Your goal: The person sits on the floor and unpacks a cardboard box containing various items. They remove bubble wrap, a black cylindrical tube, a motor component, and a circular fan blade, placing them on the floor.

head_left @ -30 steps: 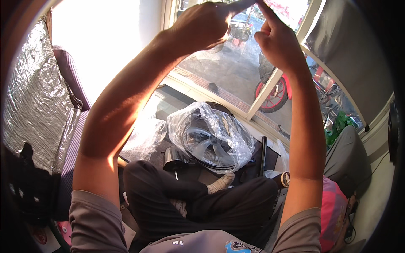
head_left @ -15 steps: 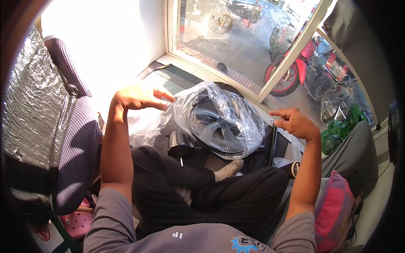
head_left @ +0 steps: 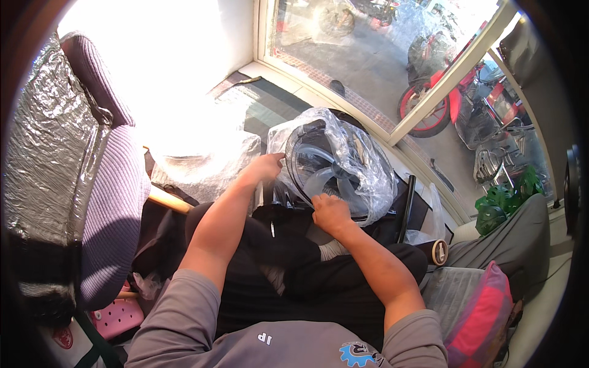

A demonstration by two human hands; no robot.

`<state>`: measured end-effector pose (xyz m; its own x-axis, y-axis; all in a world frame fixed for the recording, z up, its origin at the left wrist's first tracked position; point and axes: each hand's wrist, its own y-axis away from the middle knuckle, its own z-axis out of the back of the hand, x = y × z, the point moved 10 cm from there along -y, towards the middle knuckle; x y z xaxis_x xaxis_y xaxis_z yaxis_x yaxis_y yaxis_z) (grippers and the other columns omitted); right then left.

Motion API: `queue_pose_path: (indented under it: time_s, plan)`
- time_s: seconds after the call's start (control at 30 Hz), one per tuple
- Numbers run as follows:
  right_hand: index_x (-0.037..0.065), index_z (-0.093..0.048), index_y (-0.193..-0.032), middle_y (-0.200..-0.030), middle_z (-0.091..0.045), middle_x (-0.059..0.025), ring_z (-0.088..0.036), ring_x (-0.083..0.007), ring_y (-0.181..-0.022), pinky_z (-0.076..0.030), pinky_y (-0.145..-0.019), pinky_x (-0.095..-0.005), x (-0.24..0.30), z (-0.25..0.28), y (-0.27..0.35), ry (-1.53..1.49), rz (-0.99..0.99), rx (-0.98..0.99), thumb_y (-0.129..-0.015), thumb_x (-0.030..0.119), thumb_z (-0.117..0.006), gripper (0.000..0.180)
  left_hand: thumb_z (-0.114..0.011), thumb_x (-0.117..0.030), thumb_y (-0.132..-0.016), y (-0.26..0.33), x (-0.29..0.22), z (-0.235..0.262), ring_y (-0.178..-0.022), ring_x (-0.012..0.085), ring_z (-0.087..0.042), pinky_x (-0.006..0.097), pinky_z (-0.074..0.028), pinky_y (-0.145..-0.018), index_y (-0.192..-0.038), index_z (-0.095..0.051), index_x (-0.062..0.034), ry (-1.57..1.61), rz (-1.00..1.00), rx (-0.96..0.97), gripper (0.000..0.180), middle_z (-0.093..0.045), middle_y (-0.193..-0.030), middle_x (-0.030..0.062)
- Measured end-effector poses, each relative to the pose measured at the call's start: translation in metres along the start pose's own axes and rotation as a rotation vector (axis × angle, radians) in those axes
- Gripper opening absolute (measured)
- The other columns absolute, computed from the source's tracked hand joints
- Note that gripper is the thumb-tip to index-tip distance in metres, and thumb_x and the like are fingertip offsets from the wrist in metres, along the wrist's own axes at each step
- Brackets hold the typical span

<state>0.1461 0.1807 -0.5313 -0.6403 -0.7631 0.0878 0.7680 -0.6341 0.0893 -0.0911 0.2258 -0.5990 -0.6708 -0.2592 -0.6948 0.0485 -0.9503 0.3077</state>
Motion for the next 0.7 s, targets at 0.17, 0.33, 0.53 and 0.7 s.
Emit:
queue_pose_path:
  time_s: [0.17, 0.33, 0.53, 0.7]
  plan:
    - [0.009, -0.058, -0.100, -0.101, -0.065, -0.0141, -0.071, -0.0420, -0.094, -0.061, -0.081, -0.0540, -0.010, 0.066, 0.007, -0.199, 0.021, -0.355, -0.090, 0.019, -0.070, 0.019, -0.082, -0.023, -0.090, 0.009, -0.008, 0.018, -0.146, 0.0414, -0.057, 0.047, -0.048, -0.121, -0.170, -0.042, -0.0171, -0.097, 0.051, -0.191, 0.090, -0.058, -0.162, 0.0183]
    - [0.002, -0.062, -0.113, -0.088, -0.072, -0.0212, -0.073, -0.0431, -0.082, -0.058, -0.076, -0.0500, -0.035, 0.120, 0.016, -0.284, -0.069, -0.331, -0.093, 0.015, -0.065, 0.024, -0.090, -0.040, -0.083, 0.029, -0.016, 0.015, -0.155, 0.0439, -0.044, 0.052, -0.044, -0.126, -0.172, -0.038, -0.0212, -0.324, 0.139, -0.112, 0.105, -0.044, -0.173, 0.0146]
    - [-0.002, -0.064, -0.106, -0.074, -0.065, -0.0175, -0.059, -0.0210, -0.066, -0.053, -0.067, -0.0393, -0.061, 0.195, 0.041, -0.752, -0.150, -0.407, -0.091, 0.008, -0.062, 0.018, -0.084, -0.036, -0.093, 0.031, -0.084, 0.016, -0.107, 0.0417, -0.074, 0.049, -0.058, -0.096, -0.143, -0.070, -0.0116, -0.254, -0.218, -0.382, 0.058, -0.080, -0.113, 0.0180]
    - [0.000, -0.066, -0.106, -0.074, -0.068, -0.0154, -0.065, -0.0250, -0.066, -0.054, -0.066, -0.0403, -0.041, 0.214, 0.061, -0.626, -0.024, -0.468, -0.089, 0.016, -0.077, 0.027, -0.080, -0.030, -0.096, 0.043, -0.112, 0.041, -0.072, 0.0281, -0.072, 0.042, -0.055, -0.070, -0.118, -0.081, -0.0048, 0.242, -0.310, -0.597, 0.034, -0.076, -0.081, 0.0116]
